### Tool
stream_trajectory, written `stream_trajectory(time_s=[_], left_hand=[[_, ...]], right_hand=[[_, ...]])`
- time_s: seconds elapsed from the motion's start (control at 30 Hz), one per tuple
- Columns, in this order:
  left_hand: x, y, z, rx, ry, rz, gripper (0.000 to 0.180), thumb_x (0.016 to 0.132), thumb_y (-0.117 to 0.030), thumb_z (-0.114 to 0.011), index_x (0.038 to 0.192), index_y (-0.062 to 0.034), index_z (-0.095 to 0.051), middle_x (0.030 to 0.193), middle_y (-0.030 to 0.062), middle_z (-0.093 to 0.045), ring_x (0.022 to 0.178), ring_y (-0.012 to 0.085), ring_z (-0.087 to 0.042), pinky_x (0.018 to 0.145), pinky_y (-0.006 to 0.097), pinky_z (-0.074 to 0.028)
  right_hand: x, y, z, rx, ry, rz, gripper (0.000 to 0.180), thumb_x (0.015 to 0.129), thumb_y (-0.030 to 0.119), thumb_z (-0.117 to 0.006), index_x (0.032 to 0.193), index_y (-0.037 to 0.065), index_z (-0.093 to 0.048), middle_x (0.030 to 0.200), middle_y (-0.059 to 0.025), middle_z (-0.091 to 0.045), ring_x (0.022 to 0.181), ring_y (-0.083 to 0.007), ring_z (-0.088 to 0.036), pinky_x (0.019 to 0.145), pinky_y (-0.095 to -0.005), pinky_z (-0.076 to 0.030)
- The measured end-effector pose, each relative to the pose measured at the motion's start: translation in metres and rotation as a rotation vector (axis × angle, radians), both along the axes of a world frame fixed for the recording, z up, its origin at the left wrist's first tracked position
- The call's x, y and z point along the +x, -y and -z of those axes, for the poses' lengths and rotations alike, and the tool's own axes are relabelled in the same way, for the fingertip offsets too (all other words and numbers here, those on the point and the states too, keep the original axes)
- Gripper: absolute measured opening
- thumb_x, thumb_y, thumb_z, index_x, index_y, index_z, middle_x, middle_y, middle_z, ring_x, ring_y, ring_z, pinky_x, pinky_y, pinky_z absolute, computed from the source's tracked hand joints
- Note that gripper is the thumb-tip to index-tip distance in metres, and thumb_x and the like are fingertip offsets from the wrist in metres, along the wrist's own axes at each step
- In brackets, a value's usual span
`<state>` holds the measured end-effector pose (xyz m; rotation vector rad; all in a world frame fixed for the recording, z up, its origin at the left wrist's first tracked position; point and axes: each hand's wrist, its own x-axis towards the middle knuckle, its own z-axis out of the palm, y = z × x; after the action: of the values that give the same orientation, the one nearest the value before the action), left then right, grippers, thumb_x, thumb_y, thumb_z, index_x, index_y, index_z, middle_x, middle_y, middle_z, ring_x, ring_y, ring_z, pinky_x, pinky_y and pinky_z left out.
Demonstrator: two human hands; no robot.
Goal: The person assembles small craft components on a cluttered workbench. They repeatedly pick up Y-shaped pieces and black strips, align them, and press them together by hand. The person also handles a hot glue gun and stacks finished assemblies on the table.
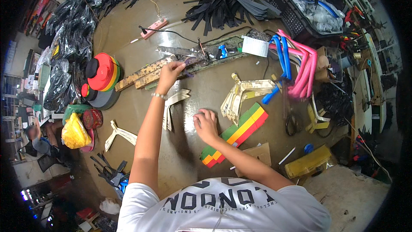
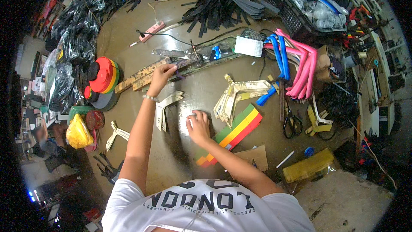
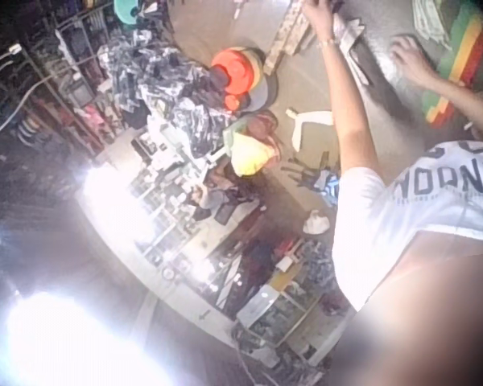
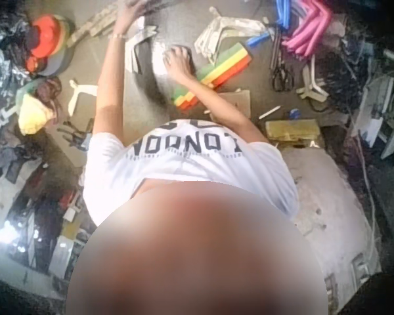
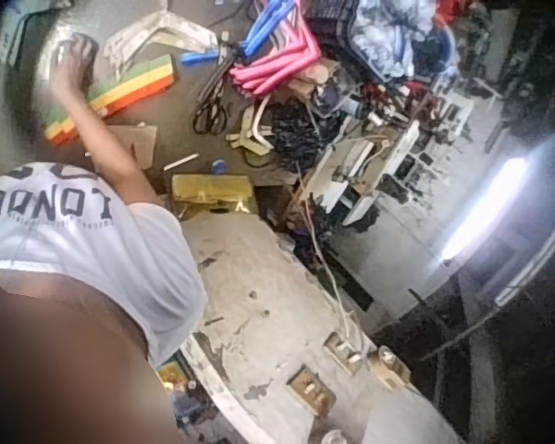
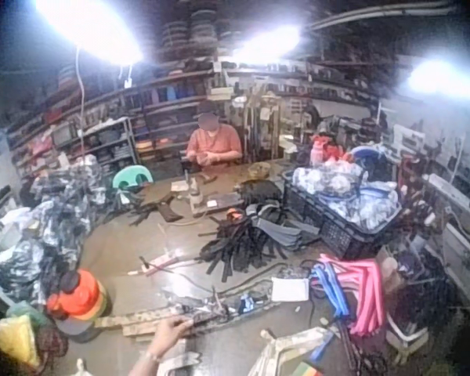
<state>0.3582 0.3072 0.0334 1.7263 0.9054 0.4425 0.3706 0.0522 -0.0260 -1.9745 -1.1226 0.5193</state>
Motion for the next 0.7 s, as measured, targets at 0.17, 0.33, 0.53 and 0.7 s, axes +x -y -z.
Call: stream_trajectory(time_s=[0.17, 0.33, 0.53, 0.7], left_hand=[[0.034, -0.024, 0.026, -0.005, -0.021, 0.025, 0.028, 0.087, -0.026, -0.072, 0.096, -0.0001, -0.074, 0.070, -0.0003, -0.065, 0.057, 0.0058, -0.053, 0.052, 0.024, -0.042], [0.043, -0.031, 0.031, -0.068, -0.035, 0.067, 0.026, 0.086, -0.025, -0.074, 0.093, 0.0001, -0.074, 0.065, -0.0013, -0.063, 0.047, 0.0060, -0.050, 0.046, 0.023, -0.039], [0.042, -0.029, 0.029, -0.033, -0.035, 0.053, 0.024, 0.085, -0.023, -0.075, 0.089, 0.0007, -0.074, 0.063, -0.0013, -0.063, 0.046, 0.0059, -0.051, 0.045, 0.023, -0.039], [0.045, -0.027, 0.034, -0.084, -0.022, -0.022, 0.025, 0.083, -0.023, -0.077, 0.085, 0.0017, -0.073, 0.062, -0.0003, -0.063, 0.045, 0.0063, -0.053, 0.045, 0.023, -0.040]], right_hand=[[-0.005, 0.000, 0.016, 0.003, 0.370, -0.102, 0.015, 0.089, 0.022, -0.061, 0.102, 0.015, -0.061, 0.117, -0.0067, -0.051, 0.114, -0.0292, -0.046, 0.089, -0.0449, -0.037], [-0.001, -0.002, 0.015, -0.026, 0.410, -0.156, 0.018, 0.088, 0.023, -0.060, 0.105, 0.015, -0.060, 0.119, -0.0072, -0.051, 0.118, -0.0277, -0.045, 0.089, -0.0423, -0.038], [-0.003, -0.001, 0.011, -0.019, 0.420, -0.146, 0.018, 0.088, 0.022, -0.060, 0.104, 0.014, -0.059, 0.118, -0.0079, -0.052, 0.118, -0.0278, -0.046, 0.088, -0.0424, -0.038], [-0.001, -0.002, 0.011, 0.012, 0.405, -0.140, 0.017, 0.088, 0.022, -0.061, 0.103, 0.014, -0.060, 0.118, -0.0081, -0.052, 0.116, -0.0305, -0.047, 0.090, -0.0446, -0.038]])
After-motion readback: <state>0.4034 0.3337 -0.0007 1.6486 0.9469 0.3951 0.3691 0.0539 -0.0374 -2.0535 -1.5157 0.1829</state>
